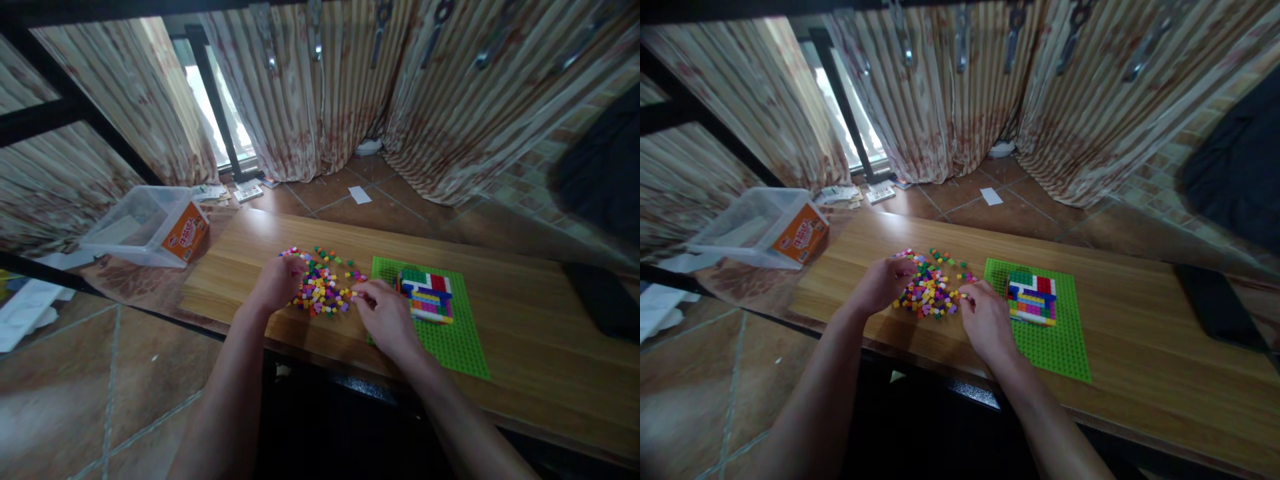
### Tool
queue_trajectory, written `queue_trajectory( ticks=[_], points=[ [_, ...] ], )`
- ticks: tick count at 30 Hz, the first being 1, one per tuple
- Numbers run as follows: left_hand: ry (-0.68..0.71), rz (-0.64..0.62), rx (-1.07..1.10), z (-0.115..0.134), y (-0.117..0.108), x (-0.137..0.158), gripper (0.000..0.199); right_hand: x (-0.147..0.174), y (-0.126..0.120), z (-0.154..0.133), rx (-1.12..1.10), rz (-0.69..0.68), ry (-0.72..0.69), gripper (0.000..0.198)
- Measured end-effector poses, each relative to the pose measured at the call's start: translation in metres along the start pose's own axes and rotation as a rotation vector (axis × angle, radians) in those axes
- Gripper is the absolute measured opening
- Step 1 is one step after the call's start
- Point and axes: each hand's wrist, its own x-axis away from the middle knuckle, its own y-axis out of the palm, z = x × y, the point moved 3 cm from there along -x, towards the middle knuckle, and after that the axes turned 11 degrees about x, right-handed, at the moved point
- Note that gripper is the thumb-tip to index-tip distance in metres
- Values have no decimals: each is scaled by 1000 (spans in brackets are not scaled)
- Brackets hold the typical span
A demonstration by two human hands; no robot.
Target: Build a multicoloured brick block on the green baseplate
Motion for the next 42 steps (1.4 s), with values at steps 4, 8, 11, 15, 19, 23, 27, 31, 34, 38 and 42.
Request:
queue_trajectory(
  ticks=[4,8,11,15,19,23,27,31,34,38,42],
  points=[
    [19,-136,-7,-2,-2,5,14,7,6,-13,-80,-140,-89,15],
    [69,-264,-72,6,5,8,14,15,22,-20,-40,-264,-191,15],
    [55,-272,-152,13,10,9,14,16,29,-17,11,-269,-215,18],
    [26,-222,-179,16,10,8,15,11,30,-7,71,-193,-158,20],
    [-16,-121,-102,6,-3,6,18,8,24,-1,82,-108,-112,20],
    [-57,-68,-45,-8,-17,8,21,9,22,-6,66,-97,-115,19],
    [-96,-75,-84,-12,-18,9,25,11,19,-11,30,-111,-112,18],
    [-112,-96,-154,-5,-9,7,23,10,16,-12,-4,-109,-111,18],
    [-104,-117,-189,0,-4,4,19,10,15,-12,-10,-105,-115,18],
    [-88,-125,-201,1,-1,3,16,10,13,-10,-5,-94,-116,17],
    [-69,-103,-177,0,-3,3,17,8,9,-9,-19,-71,-124,16]
  ],
)
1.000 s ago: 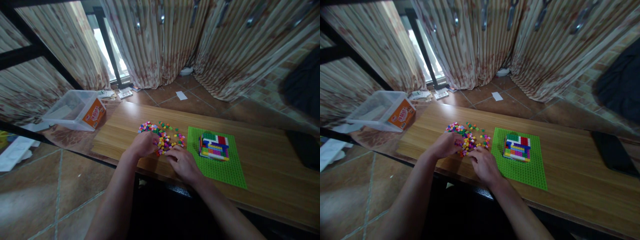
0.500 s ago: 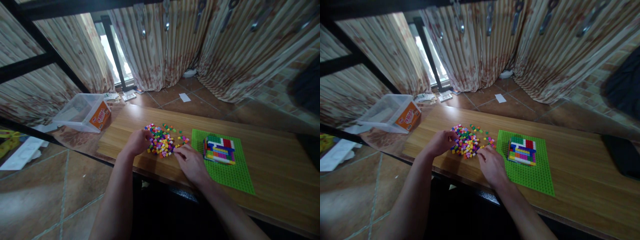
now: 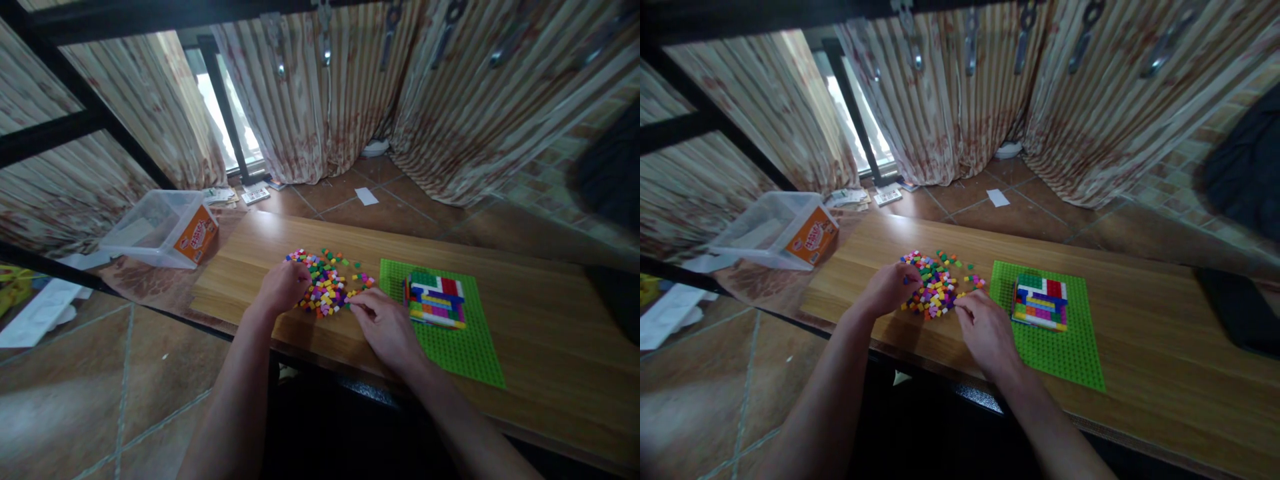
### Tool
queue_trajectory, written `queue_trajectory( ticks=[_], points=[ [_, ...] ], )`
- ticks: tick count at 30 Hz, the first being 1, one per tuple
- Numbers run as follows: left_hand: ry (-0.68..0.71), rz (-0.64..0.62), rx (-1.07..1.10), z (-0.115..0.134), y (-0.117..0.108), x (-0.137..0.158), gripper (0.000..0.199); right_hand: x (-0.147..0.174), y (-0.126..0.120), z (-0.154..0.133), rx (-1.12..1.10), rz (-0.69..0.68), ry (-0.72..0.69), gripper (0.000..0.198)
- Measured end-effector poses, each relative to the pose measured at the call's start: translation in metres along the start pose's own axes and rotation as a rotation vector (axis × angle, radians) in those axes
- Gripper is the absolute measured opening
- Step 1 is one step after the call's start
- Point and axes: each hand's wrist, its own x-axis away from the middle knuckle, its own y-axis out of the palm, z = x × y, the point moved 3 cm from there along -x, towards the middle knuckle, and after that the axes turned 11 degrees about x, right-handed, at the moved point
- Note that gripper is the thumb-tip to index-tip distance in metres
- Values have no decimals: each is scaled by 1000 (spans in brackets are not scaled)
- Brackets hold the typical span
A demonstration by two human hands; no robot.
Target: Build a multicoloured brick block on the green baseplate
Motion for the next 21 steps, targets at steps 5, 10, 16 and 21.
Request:
queue_trajectory(
  ticks=[5,10,16,21],
  points=[
    [-13,40,30,-2,-4,-1,17,-1,-4,3,-14,32,11,15],
    [-33,29,-10,0,0,-2,16,-2,-7,2,-33,40,15,15],
    [-32,56,-98,7,7,-8,15,-1,-10,2,-10,13,15,16],
    [-26,120,-45,8,5,-12,14,-1,-17,2,-33,29,36,16]
  ],
)
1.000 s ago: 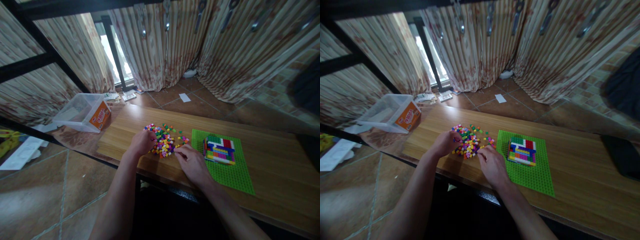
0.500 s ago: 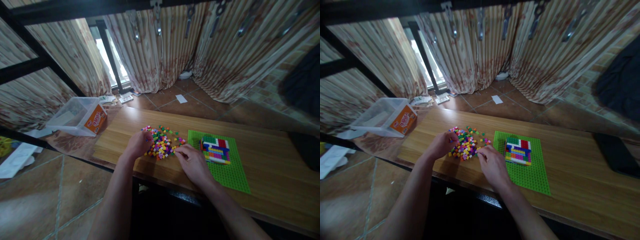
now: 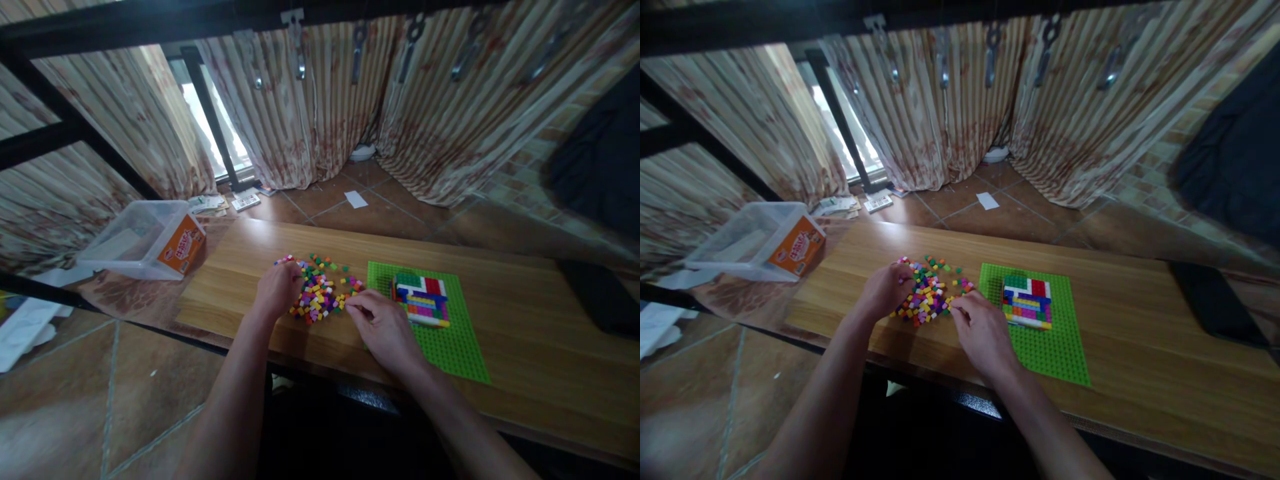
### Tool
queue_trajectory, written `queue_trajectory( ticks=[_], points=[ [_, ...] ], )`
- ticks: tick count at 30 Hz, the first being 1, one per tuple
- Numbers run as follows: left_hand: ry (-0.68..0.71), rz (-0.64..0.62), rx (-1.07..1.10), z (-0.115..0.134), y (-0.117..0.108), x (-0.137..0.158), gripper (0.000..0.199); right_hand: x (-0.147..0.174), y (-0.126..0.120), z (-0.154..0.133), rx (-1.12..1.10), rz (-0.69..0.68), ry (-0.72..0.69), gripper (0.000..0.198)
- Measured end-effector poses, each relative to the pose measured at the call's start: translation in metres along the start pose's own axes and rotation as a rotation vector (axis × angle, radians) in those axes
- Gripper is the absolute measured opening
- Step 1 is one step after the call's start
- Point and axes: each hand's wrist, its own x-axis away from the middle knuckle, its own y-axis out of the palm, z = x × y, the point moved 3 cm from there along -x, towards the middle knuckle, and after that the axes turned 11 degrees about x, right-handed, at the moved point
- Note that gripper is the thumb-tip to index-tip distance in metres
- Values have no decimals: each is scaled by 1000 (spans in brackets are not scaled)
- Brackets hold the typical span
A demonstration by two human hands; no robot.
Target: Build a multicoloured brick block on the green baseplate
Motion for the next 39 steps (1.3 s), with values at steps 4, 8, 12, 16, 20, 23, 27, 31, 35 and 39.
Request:
queue_trajectory(
  ticks=[4,8,12,16,20,23,27,31,35,39],
  points=[
    [137,-35,355,16,-1,2,15,2,-7,-3,-37,41,13,15],
    [283,-389,769,46,11,13,22,4,-15,-6,-73,86,27,19],
    [261,-598,927,68,23,21,30,7,-25,-4,-122,101,44,21],
    [180,-614,1046,81,30,20,31,10,-39,2,-171,96,44,16],
    [112,-618,1141,94,40,20,34,13,-51,11,-165,59,29,15],
    [115,-604,1135,100,50,17,35,13,-62,30,-142,53,59,15],
    [144,-498,1085,100,62,11,27,14,-88,74,-147,209,238,15],
    [170,-401,1043,100,67,7,21,18,-114,113,-179,281,417,17],
    [191,-381,957,105,69,7,21,23,-122,126,-210,203,442,20],
    [215,-379,928,108,74,7,21,24,-115,123,-191,86,391,18]
  ],
)
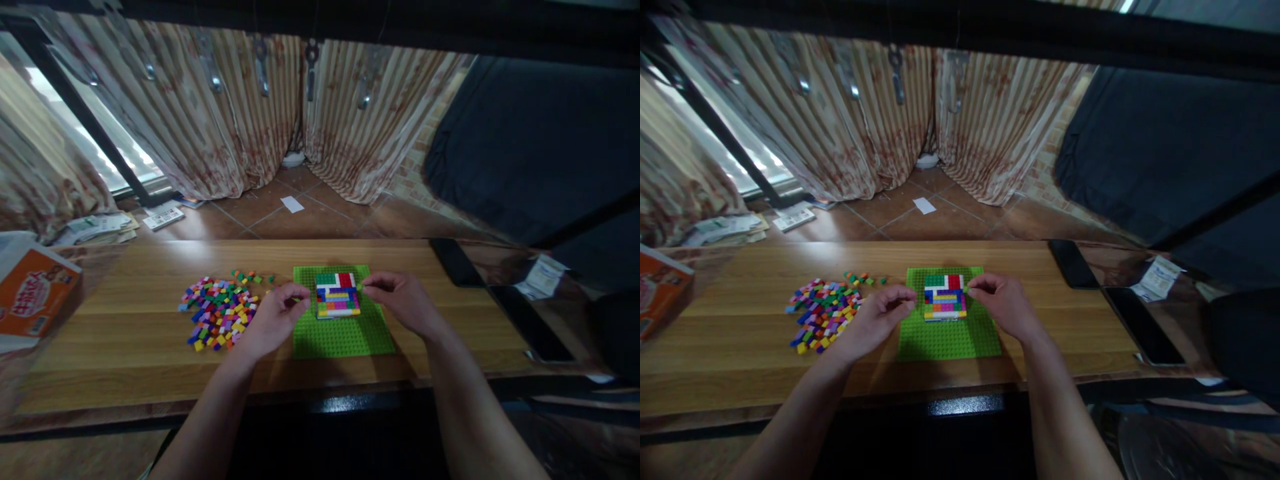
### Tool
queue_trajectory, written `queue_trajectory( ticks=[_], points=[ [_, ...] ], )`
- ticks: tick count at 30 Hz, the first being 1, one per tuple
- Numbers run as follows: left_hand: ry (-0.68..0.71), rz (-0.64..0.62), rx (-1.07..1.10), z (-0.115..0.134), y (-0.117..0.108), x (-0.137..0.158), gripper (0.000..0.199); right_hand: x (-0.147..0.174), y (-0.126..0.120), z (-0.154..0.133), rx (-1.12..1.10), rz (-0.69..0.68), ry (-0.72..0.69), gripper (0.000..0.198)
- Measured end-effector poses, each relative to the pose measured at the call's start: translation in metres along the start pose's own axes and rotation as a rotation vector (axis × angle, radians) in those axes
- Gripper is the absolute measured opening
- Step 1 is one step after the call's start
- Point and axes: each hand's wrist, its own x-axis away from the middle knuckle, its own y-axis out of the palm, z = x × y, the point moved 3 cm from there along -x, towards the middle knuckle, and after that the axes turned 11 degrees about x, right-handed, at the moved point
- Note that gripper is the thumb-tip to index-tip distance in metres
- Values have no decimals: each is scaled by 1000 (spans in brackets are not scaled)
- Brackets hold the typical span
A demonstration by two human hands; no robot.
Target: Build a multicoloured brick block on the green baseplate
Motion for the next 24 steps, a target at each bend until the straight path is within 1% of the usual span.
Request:
queue_trajectory(
  ticks=[4,8,13,19,24],
  points=[
    [11,-25,-31,-4,4,-1,23,0,5,-4,92,-42,-34,15],
    [2,-42,-54,-6,5,-1,24,0,8,-6,150,-77,-38,13],
    [-6,-70,-69,-5,8,-1,25,1,10,-8,239,-58,-22,12],
    [-15,-69,-67,-4,9,-1,25,2,8,-10,276,-62,-3,13],
    [55,-79,-16,2,12,1,21,2,7,-9,326,-54,47,12]
  ],
)
